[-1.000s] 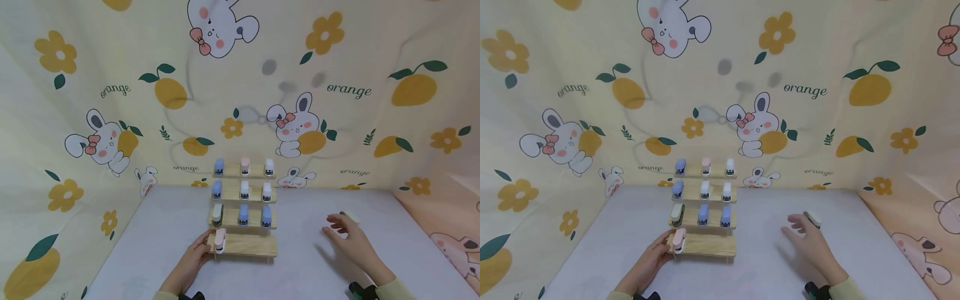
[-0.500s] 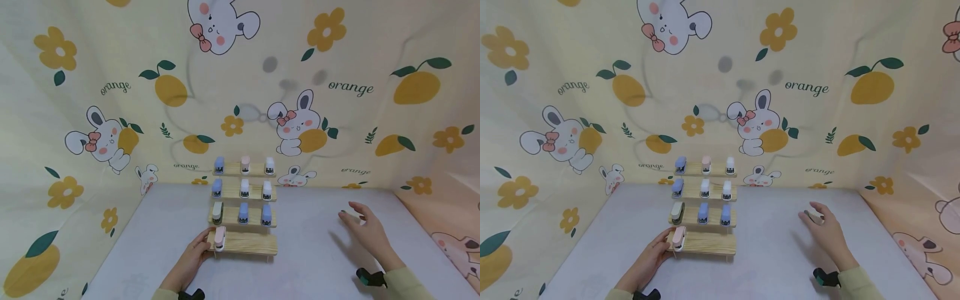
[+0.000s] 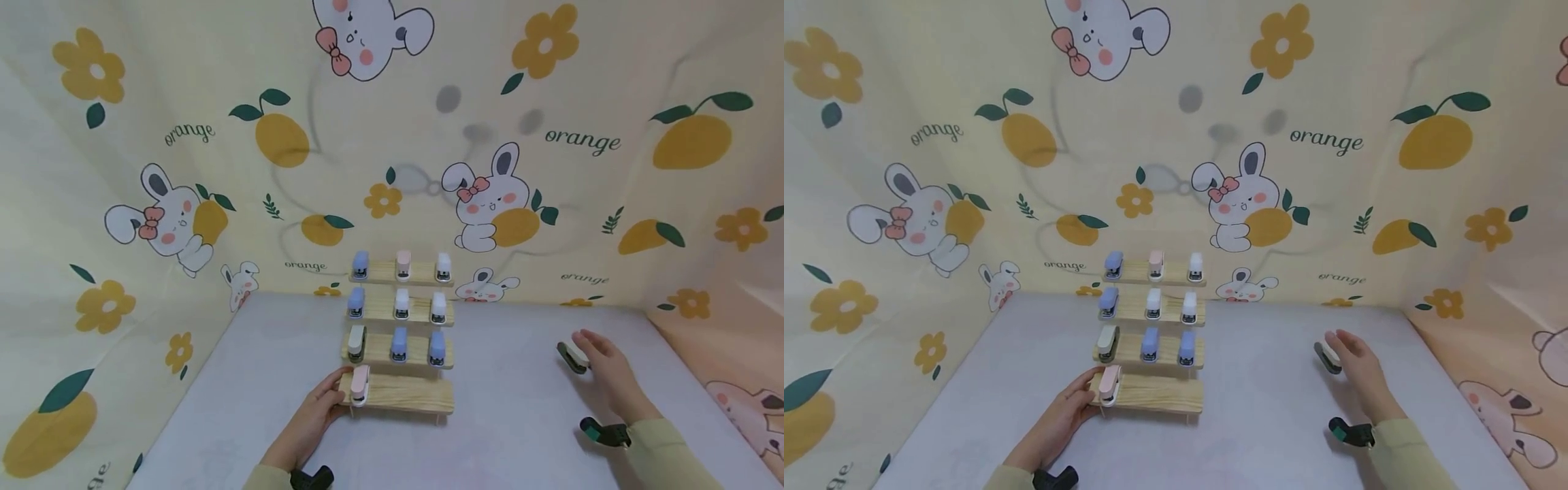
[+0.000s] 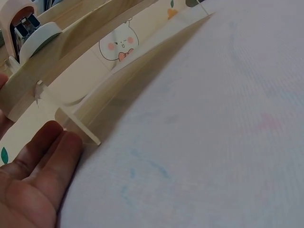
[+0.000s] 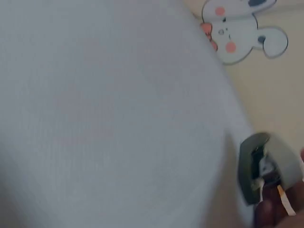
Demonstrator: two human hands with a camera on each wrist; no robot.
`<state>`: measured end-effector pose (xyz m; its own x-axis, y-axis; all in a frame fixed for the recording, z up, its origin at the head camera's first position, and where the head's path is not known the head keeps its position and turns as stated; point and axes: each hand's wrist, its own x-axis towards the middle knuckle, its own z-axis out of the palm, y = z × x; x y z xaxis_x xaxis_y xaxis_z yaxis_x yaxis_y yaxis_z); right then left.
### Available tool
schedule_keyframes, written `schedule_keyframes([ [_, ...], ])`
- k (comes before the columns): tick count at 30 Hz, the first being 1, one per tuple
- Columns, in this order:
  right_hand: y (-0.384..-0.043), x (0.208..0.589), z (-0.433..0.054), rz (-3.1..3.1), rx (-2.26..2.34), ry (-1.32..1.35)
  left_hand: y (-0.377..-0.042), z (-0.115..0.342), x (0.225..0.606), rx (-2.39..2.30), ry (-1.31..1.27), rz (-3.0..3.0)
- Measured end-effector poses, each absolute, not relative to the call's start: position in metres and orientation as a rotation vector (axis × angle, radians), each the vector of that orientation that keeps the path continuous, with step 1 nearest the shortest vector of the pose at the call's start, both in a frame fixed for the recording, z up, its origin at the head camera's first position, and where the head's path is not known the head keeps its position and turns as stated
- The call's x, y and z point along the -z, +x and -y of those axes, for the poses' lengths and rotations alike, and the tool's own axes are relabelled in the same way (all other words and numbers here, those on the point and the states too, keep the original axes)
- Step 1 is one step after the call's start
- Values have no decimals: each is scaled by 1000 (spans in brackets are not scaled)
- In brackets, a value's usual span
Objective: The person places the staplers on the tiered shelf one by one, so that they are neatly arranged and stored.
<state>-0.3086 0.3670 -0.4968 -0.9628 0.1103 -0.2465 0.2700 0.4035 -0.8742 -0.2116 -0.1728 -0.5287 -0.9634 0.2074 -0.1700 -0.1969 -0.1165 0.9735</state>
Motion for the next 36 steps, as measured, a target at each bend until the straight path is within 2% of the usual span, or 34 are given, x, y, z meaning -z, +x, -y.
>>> schedule_keyframes([
  [7,-310,513,-369,-2413,1576,264,-209,173,528,-2139,-19,-1882],
  [14,-312,511,-358,-2494,1524,171,-210,179,532,-2140,3,-1909],
  [22,-316,507,-353,-2490,1506,219,-213,181,529,-2159,8,-1909],
  [36,-316,517,-370,-2462,1501,181,-214,174,531,-2158,-4,-1902],
])
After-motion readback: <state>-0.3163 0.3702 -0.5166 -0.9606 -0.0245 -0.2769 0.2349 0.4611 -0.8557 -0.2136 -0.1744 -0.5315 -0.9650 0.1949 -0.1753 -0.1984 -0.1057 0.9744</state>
